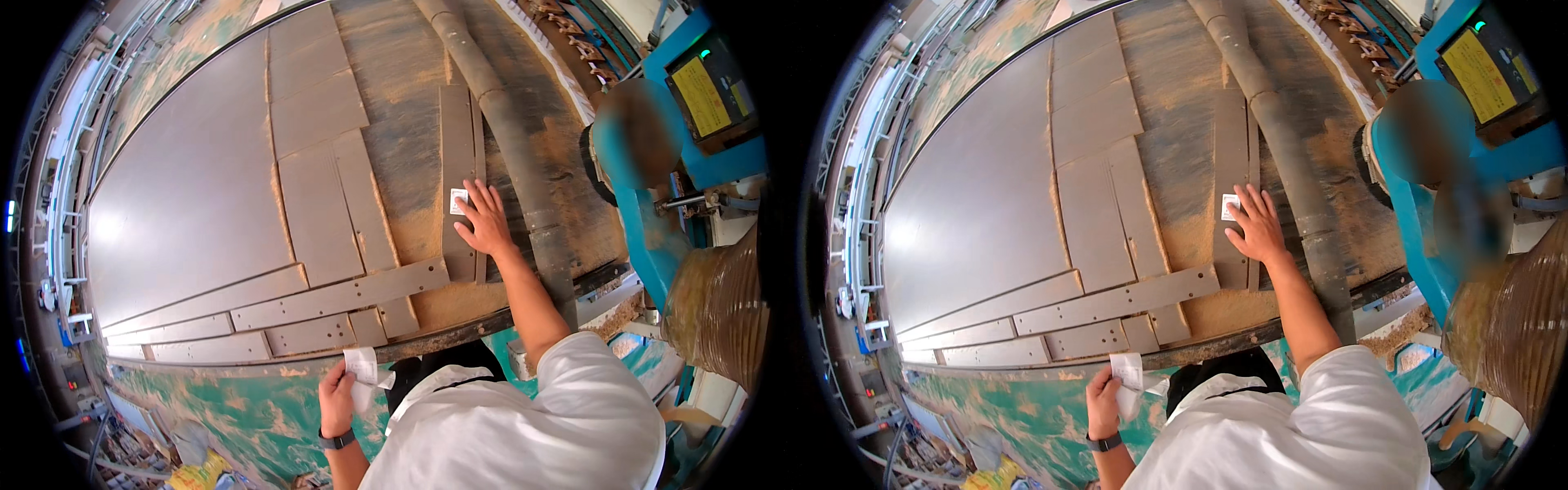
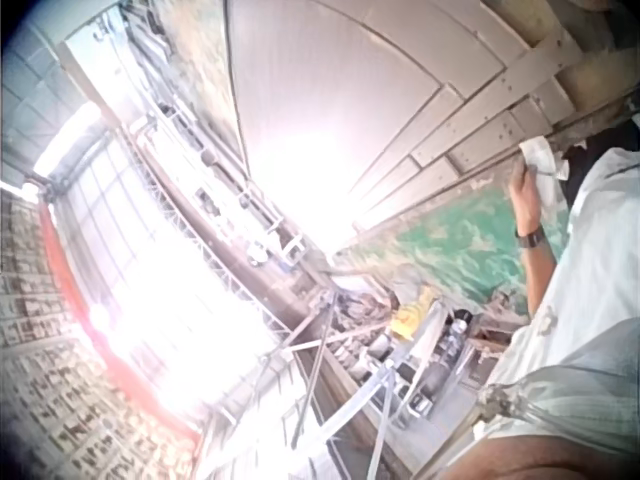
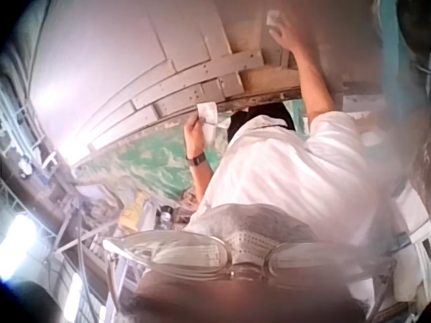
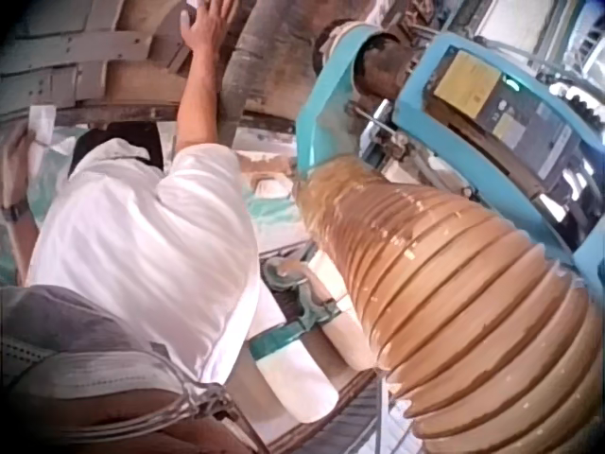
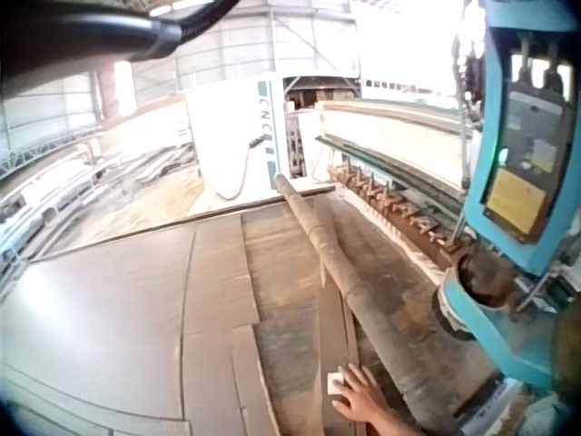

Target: The person walks through a workshop and picks up a roll of labels. They proceed to apply individual labels to several cut wooden panels resting on a large CNC machine table. The person handles the panels one by one, placing them on the table, applying a label, and then moving them to a different location.

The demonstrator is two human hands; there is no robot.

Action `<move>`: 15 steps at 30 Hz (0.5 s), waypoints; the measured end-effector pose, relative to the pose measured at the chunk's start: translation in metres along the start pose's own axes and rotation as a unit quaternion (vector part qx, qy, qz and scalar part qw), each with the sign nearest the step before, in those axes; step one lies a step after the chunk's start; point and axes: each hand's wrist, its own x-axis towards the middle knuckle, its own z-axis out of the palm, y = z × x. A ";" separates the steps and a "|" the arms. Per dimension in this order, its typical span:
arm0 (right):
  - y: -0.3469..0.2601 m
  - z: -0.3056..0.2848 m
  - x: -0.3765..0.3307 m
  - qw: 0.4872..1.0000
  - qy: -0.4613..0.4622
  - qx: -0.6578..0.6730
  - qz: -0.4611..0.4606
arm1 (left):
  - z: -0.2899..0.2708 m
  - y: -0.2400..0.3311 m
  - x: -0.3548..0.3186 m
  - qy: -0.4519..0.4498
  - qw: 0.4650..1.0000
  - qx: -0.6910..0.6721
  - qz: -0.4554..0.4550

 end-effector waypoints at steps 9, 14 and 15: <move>-0.066 -0.010 -0.028 0.976 -0.193 0.034 0.091 | 0.021 0.025 0.021 0.030 0.990 -0.123 0.065; -0.188 -0.084 -0.035 0.840 -0.205 0.491 0.109 | 0.027 0.023 0.024 0.032 0.990 -0.120 0.070; -0.210 -0.086 -0.040 0.767 -0.269 0.572 0.111 | 0.028 0.023 0.025 0.023 0.987 -0.140 0.069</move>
